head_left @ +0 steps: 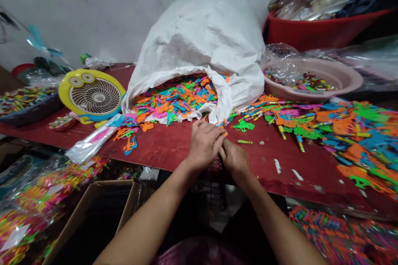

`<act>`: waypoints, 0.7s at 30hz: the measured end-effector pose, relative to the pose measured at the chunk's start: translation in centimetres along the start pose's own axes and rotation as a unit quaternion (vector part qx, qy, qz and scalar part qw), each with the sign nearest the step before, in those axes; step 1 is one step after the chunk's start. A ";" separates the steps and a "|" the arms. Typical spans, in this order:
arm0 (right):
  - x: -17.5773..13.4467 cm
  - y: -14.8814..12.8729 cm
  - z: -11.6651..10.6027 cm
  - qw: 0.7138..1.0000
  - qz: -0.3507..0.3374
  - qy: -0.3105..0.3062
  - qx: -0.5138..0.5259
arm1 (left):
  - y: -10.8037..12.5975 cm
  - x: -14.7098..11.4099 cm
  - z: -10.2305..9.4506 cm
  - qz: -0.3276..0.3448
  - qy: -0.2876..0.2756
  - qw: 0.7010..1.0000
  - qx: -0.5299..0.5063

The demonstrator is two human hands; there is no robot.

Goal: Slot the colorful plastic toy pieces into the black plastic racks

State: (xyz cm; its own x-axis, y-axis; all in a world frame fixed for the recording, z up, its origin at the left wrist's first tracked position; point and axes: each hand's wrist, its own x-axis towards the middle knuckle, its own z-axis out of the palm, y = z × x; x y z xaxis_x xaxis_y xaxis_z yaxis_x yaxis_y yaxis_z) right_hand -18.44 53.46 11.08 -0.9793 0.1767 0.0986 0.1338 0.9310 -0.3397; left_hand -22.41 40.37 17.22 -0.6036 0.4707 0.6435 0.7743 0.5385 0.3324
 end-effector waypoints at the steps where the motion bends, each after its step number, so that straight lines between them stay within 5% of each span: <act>1: 0.1 -0.1 0.0 1.000 0.008 -0.011 0.003 | -0.1 0.0 0.1 0.003 0.002 1.000 -0.001; 10: -0.3 -0.5 0.0 0.999 0.011 -0.017 0.025 | 0.2 0.5 0.6 0.012 0.018 1.000 0.007; 13: -1.2 0.5 -0.9 0.997 -0.031 -0.010 0.066 | 0.8 -0.3 -0.3 0.028 0.067 0.997 0.024; 16: -2.2 3.9 -2.9 0.992 -0.037 0.053 0.110 | 0.1 -2.8 -0.9 0.016 0.178 0.983 0.033; 18: -2.7 7.7 -4.7 0.986 0.022 0.134 0.095 | -1.4 -5.0 -0.6 -0.072 0.230 0.970 0.011; 19: -2.8 9.8 -5.6 0.980 0.073 0.168 0.074 | -2.4 -6.0 -0.1 -0.128 0.227 0.965 -0.018; 21: -2.7 14.0 -7.3 0.965 0.162 0.208 0.011 | -4.2 -7.6 1.2 -0.206 0.122 0.965 -0.103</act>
State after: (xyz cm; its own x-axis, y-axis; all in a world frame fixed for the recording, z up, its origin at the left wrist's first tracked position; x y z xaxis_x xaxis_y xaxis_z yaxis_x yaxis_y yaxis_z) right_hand -12.87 68.34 12.86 -0.7407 0.5738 0.3495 0.4145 0.7997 -0.4345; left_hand -21.35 35.34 10.13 -0.8247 0.0534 0.5631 0.5148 0.4831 0.7082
